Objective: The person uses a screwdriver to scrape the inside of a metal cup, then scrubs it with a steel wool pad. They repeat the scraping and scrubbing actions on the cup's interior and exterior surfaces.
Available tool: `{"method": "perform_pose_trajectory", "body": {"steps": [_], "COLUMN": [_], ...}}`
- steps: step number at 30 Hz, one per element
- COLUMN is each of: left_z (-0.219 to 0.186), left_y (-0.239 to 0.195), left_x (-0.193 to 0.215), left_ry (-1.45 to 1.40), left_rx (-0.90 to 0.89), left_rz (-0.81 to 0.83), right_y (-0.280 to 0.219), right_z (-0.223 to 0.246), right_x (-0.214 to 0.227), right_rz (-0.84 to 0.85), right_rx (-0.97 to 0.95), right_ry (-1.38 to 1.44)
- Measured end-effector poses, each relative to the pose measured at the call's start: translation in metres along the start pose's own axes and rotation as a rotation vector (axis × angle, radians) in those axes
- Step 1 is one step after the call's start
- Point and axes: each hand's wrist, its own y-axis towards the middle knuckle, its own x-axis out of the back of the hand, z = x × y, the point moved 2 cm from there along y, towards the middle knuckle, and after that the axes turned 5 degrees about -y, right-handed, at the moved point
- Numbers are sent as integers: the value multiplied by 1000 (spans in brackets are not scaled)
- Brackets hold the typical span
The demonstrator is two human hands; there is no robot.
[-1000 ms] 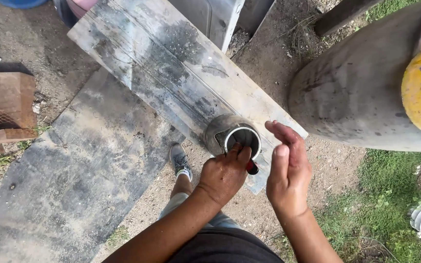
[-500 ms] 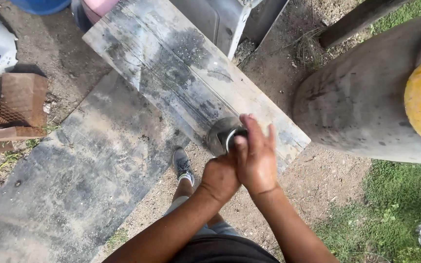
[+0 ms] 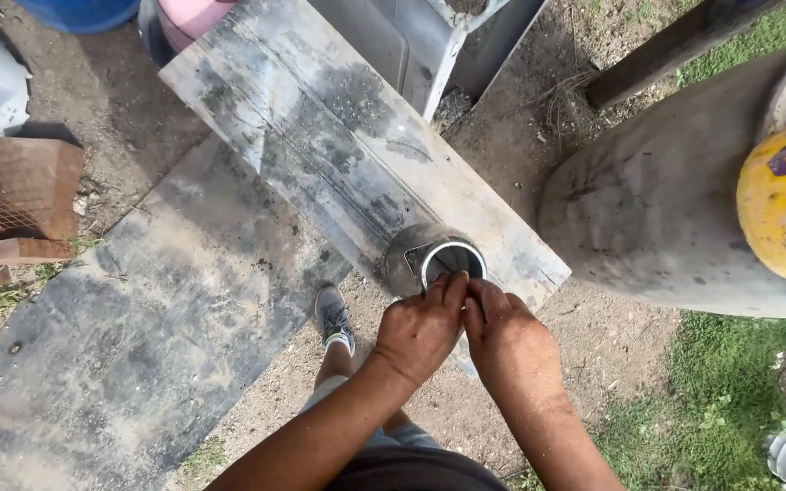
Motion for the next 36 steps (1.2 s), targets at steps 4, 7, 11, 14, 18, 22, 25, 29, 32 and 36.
{"method": "perform_pose_trajectory", "body": {"steps": [4,7,11,14,18,22,25,29,32,36], "left_z": [-2,1,-3,-1,0,0,1,6,7,3], "left_y": [0,-1,-9,-7,-9,-8,-6,-9,-7,-1], "left_x": [-7,-11,-17,-16,-18,-13,-9,-11,-8,-1], "left_ry": [78,-30,56,64,40,53,15,18,4,73], "left_rx": [36,66,79,84,94,68,78,63,86,65], "left_rz": [-3,57,85,108,126,135,159,178,214,171], "right_y": [2,2,-4,-5,-5,-6,-8,-7,-6,-5], "right_z": [1,-5,-8,-11,-13,-11,-10,-4,1,3], "right_x": [4,0,-8,-18,-28,-28,-28,-25,-15,12], "right_rz": [44,-36,18,-61,-60,-80,-108,-64,32,38], "right_rx": [41,119,29,93,101,78,77,75,28,49], "right_ry": [-104,83,140,111,131,93,122,104,162,247]}}
